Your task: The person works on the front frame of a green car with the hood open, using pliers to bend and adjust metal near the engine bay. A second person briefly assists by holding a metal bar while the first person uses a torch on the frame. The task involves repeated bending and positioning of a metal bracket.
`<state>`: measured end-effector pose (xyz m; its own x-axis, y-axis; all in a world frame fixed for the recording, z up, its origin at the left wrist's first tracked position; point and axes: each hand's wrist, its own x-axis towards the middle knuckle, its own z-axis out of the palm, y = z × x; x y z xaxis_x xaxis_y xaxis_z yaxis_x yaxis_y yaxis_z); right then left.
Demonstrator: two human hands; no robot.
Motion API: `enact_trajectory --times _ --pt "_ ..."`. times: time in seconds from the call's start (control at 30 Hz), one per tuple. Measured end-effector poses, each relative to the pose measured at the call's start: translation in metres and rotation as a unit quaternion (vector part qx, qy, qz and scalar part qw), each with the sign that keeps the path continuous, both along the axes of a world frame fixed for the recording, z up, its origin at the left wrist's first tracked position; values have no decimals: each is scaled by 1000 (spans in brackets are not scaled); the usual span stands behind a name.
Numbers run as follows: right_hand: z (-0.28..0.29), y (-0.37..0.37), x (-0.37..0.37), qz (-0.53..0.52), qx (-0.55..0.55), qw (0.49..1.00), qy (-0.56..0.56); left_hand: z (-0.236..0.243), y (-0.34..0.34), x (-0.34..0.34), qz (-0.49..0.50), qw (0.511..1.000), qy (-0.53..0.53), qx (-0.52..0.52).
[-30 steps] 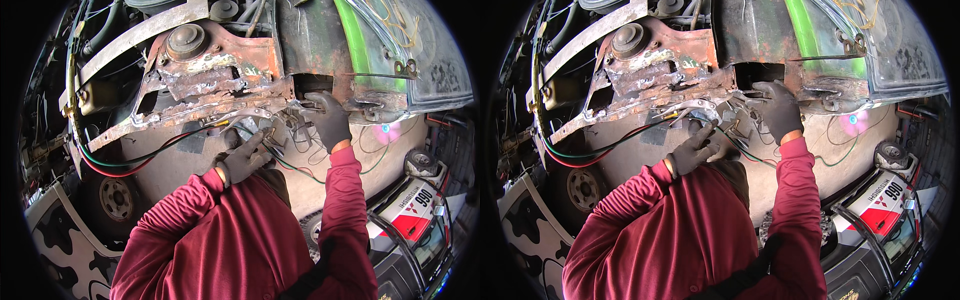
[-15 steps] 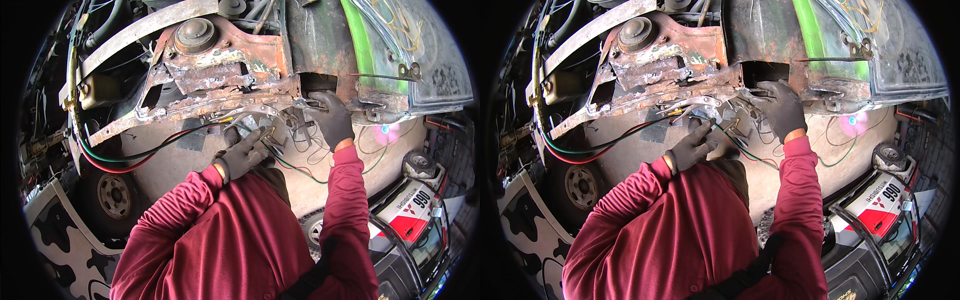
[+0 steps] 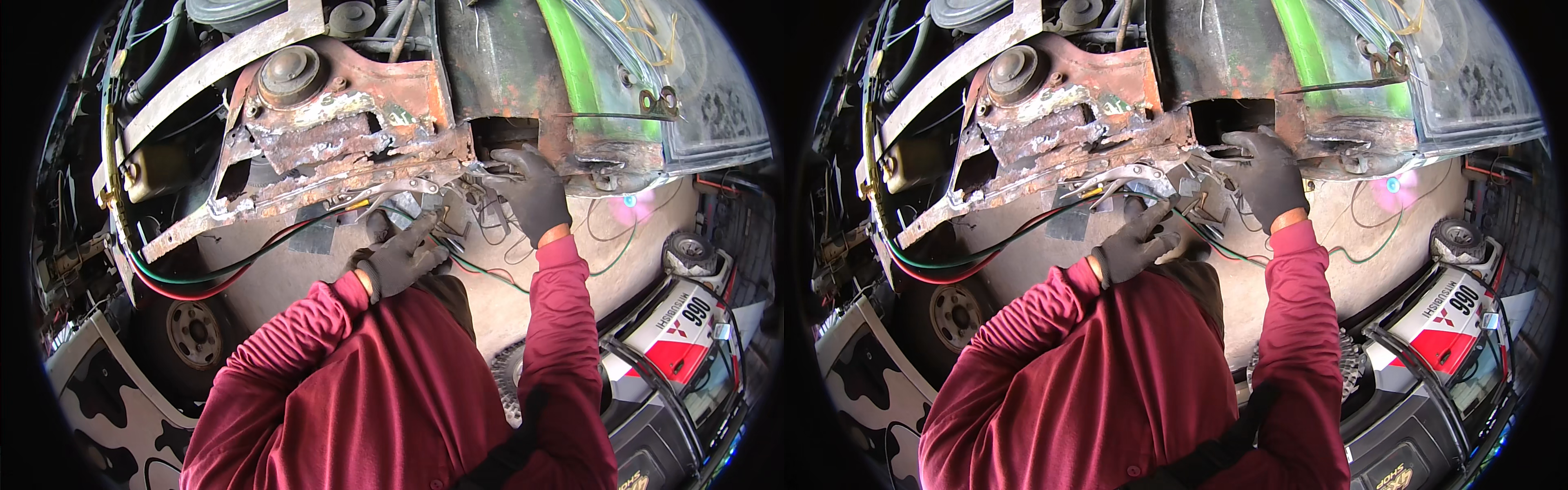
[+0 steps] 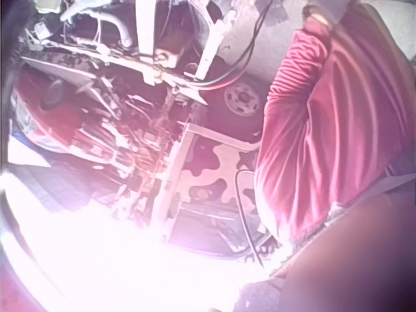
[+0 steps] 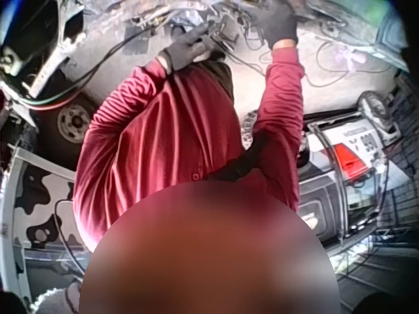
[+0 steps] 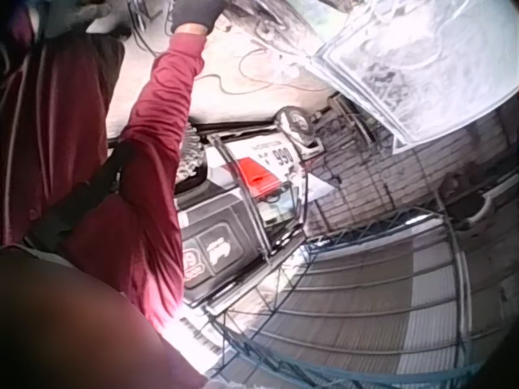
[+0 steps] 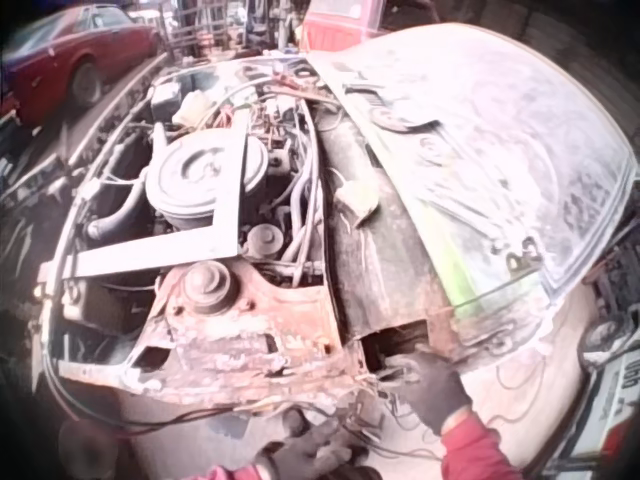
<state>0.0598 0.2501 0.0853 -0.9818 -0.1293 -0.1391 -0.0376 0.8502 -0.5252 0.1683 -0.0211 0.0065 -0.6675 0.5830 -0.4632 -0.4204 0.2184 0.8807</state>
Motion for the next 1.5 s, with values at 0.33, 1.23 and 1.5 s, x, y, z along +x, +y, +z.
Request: enact_trajectory --times 0.33,1.23,1.5 --pt "-12 8 3 2 20 1000 2 38 32 -36 33 983 137 117" --pt "-10 11 -4 61 6 998 20 40 37 -40 -9 985 159 73" --pt "-11 10 -2 49 0 998 28 44 39 -37 -1 988 129 79"
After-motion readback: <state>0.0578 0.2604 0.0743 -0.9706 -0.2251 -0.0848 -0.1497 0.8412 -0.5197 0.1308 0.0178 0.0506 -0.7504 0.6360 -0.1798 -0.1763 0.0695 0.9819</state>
